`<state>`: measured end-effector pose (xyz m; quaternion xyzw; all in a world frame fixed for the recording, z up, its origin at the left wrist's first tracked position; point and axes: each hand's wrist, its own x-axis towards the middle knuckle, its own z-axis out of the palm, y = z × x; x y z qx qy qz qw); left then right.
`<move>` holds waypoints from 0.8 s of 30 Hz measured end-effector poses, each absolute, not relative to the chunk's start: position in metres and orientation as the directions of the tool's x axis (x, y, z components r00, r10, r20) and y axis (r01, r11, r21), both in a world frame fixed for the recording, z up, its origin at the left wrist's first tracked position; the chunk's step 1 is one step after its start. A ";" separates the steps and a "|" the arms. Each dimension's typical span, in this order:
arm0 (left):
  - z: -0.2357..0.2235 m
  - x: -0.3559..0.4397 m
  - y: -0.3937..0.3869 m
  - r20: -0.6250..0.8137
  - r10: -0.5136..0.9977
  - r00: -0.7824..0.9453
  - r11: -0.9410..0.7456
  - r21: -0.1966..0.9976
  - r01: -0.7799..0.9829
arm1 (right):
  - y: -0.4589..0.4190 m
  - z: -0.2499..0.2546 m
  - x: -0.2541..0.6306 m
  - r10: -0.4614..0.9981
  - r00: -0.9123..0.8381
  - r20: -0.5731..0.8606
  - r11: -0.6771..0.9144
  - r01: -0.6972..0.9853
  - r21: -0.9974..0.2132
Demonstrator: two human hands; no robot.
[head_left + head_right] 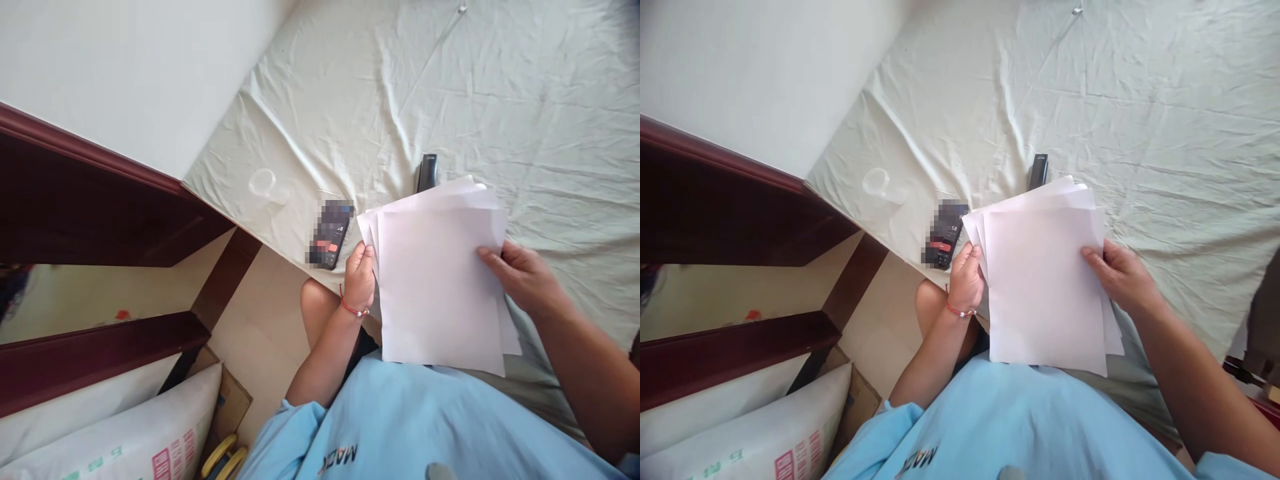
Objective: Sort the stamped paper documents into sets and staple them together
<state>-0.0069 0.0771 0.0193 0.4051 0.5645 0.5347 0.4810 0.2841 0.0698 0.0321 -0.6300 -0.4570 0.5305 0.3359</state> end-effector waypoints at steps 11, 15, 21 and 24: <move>0.010 -0.008 0.099 -0.128 0.945 -0.302 0.101 0.989 -0.104 | 0.108 0.039 0.274 0.978 0.208 0.006 -0.117 0.576 -0.809; 0.006 -0.009 0.097 0.118 0.947 -0.298 -0.046 0.970 0.238 | 0.115 0.031 0.273 0.974 0.211 0.086 -0.068 0.629 -0.775; 0.000 -0.010 0.091 0.134 0.953 -0.271 -0.055 0.958 0.280 | 0.115 0.027 0.280 0.975 0.214 0.065 -0.076 0.590 -0.804; -0.001 -0.010 0.091 0.153 0.946 -0.285 -0.060 0.949 0.310 | 0.116 0.025 0.283 0.975 0.222 0.023 -0.104 0.542 -0.834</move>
